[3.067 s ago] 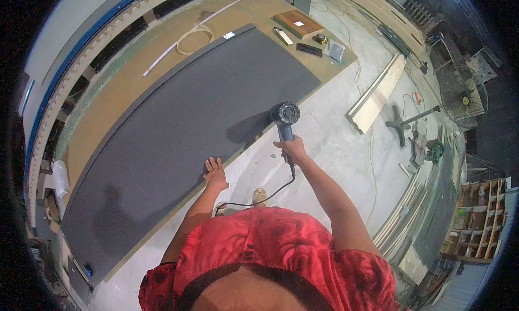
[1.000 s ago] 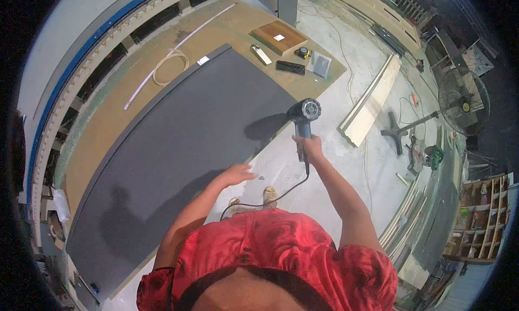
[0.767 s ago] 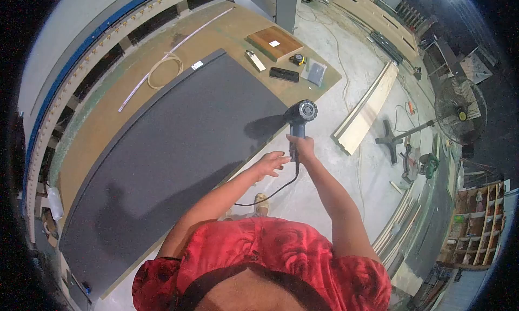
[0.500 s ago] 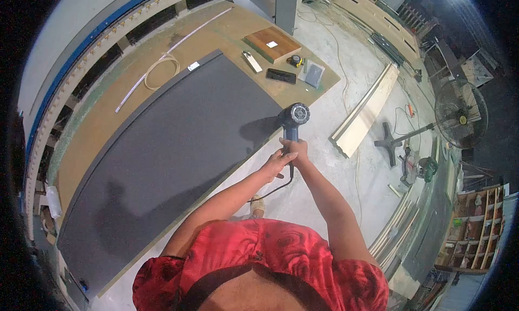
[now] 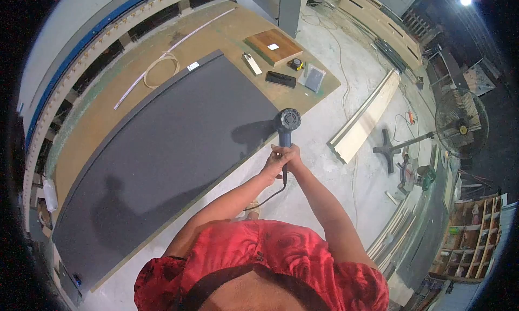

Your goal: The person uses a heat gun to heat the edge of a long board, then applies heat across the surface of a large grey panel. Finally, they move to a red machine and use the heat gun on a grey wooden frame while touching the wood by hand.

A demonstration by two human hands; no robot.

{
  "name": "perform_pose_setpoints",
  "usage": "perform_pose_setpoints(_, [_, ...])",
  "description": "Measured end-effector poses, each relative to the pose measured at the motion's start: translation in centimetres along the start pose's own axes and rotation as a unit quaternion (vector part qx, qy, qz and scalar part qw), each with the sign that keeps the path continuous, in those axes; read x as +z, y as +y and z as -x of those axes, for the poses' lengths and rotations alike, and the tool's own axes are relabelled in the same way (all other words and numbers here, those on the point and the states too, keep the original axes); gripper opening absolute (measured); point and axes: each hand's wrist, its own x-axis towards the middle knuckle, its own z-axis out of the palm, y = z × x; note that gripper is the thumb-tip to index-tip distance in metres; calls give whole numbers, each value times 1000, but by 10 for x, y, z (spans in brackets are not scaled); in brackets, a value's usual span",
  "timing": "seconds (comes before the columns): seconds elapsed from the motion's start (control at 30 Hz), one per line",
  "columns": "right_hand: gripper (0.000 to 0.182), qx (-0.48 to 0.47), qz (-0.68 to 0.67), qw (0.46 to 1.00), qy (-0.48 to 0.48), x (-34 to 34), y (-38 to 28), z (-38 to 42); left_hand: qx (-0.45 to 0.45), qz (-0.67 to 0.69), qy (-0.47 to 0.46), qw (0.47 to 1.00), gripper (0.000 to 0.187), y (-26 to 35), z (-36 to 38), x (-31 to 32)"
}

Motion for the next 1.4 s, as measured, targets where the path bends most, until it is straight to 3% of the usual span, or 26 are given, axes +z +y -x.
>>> perform_pose_setpoints(0.1, [25, -7, -72, 996, -44, 1, -5, 7, 37, 32, 27, 998, 87, -14, -19, 0])
perform_pose_setpoints(0.2, [24, -9, -116, 991, -70, 2, -8, 15, 93, 42, -12, 995, 82, -41, -48, -7])
perform_pose_setpoints(0.27, [23, -14, -127, 989, -71, 2, -6, 15, 41, 68, -57, 995, 85, -26, -32, -6])
perform_pose_setpoints(0.37, [26, -21, -100, 993, -68, 0, -1, 8, -2, 45, -27, 999, 87, -16, -19, -3])
perform_pose_setpoints(0.47, [28, -31, -102, 994, -40, 4, 2, 12, -12, 54, 11, 998, 90, -16, -13, -1])
perform_pose_setpoints(0.53, [24, -45, -89, 992, -73, 5, -1, 14, -13, 33, -23, 999, 96, -11, -11, -7])
perform_pose_setpoints(0.6, [25, -29, -69, 997, -26, 7, 2, 11, -6, 54, -40, 998, 86, -8, -10, -7])
perform_pose_setpoints(0.63, [27, -34, -69, 997, -31, 5, 12, 1, 108, 278, -86, 951, 79, -47, -57, -12])
perform_pose_setpoints(0.77, [29, -32, -44, 998, -26, 14, 2, -8, 102, 136, -22, 985, 74, -21, -41, -14])
perform_pose_setpoints(0.87, [29, -57, -39, 997, -17, 26, -26, 0, 108, 118, -4, 987, 74, -1, -38, -20])
perform_pose_setpoints(0.93, [28, -82, -21, 996, -16, 34, -39, -8, 144, 139, -39, 979, 66, 7, -55, -30])
perform_pose_setpoints(1.0, [26, -62, -27, 997, 22, 43, -43, -27, 120, 136, -37, 983, 73, 18, -68, -40])
perform_pose_setpoints(1.03, [15, -79, -25, 997, -3, 42, -30, -50, 118, 129, -25, 984, 74, 30, -68, -45])
perform_pose_setpoints(1.13, [13, -81, -62, 994, -35, 61, -48, -63, 85, 91, -11, 992, 76, 52, -78, -65])
perform_pose_setpoints(1.17, [22, -68, -104, 991, -39, 72, -61, -59, 86, 94, -10, 992, 76, 57, -82, -72])
perform_pose_setpoints(1.3, [20, -95, -98, 991, -1, 97, -84, -63, 84, 95, -4, 992, 77, 71, -92, -90])
perform_pose_setpoints(1.4, [20, -54, -96, 994, -14, 99, -73, -82, 88, 94, -5, 992, 76, 78, -95, -99])
